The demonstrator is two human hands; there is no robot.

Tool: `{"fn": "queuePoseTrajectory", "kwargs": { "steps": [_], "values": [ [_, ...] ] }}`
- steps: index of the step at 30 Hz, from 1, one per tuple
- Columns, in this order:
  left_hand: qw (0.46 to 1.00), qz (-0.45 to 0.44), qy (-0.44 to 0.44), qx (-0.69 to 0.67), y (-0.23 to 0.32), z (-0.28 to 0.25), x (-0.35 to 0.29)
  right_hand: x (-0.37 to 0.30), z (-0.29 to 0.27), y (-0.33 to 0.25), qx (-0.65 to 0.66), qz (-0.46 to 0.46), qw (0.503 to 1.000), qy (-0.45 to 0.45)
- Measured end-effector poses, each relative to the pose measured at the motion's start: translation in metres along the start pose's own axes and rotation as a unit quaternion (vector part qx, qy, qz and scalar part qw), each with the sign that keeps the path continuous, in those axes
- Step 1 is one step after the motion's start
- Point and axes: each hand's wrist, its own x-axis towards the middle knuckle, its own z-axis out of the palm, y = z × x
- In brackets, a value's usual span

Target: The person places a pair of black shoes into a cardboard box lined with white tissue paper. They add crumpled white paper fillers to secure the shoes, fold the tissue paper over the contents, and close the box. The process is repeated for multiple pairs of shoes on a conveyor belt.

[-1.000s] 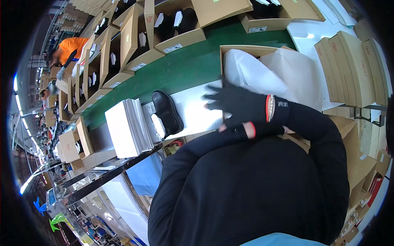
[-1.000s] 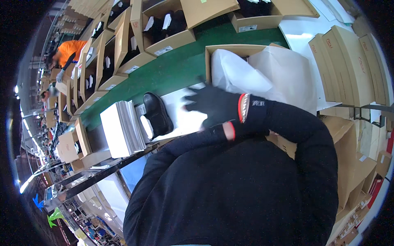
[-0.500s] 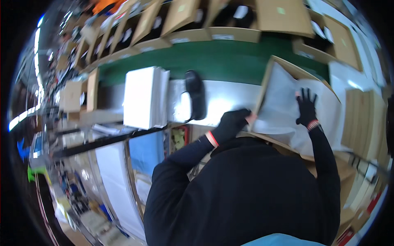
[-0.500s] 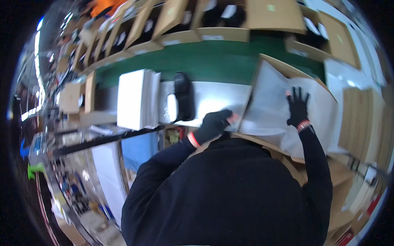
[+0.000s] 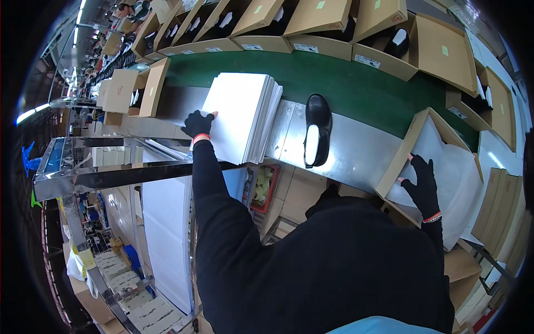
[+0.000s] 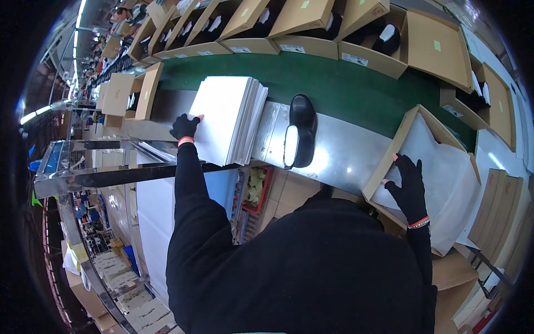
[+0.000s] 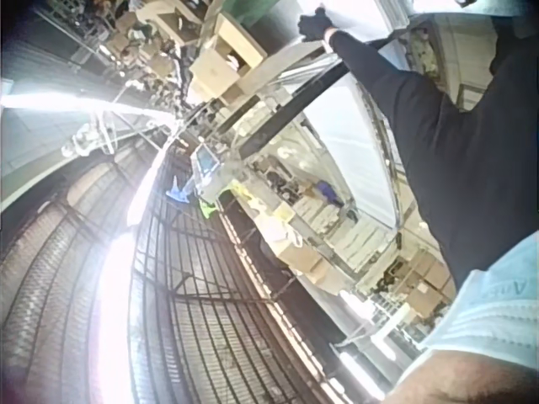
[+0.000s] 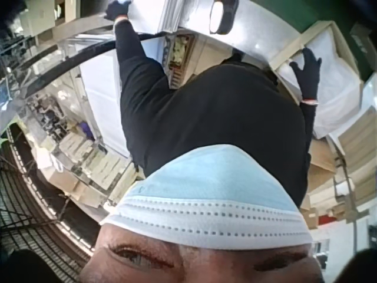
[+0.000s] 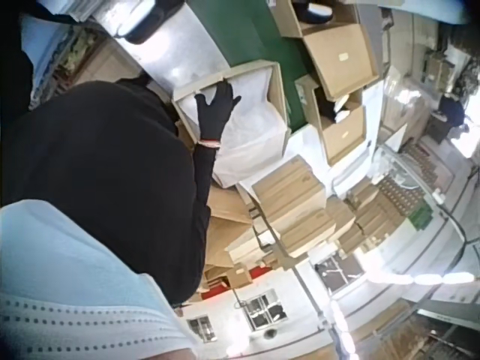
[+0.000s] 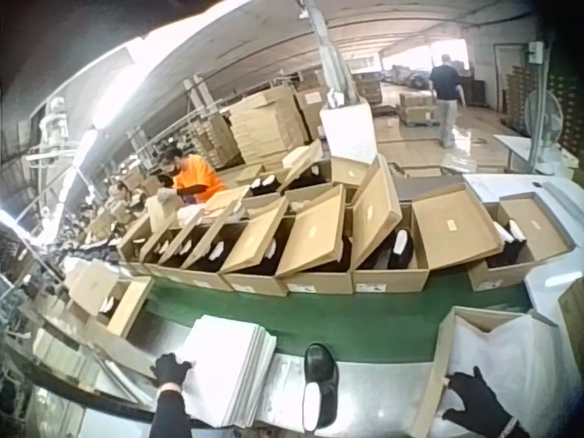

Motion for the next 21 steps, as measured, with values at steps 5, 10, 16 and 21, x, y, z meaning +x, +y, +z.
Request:
{"fn": "queuePoseTrajectory", "kwargs": {
  "steps": [5,10,16,21],
  "values": [
    [0.843,0.075,0.106,-0.522,-0.004,-0.095,-0.01,-0.006,-0.002,0.02,-0.007,0.01,1.0,0.02],
    [0.843,0.146,-0.042,-0.516,0.029,-0.103,-0.043,-0.03,-0.016,0.037,-0.008,0.038,0.999,0.022],
    [0.811,0.202,-0.037,-0.547,0.125,-0.101,-0.124,-0.084,-0.043,0.079,-0.045,0.085,0.992,0.08],
    [0.786,0.364,0.022,-0.499,0.239,-0.198,-0.273,-0.149,-0.074,0.132,-0.045,0.148,0.973,0.171]
  ]
}}
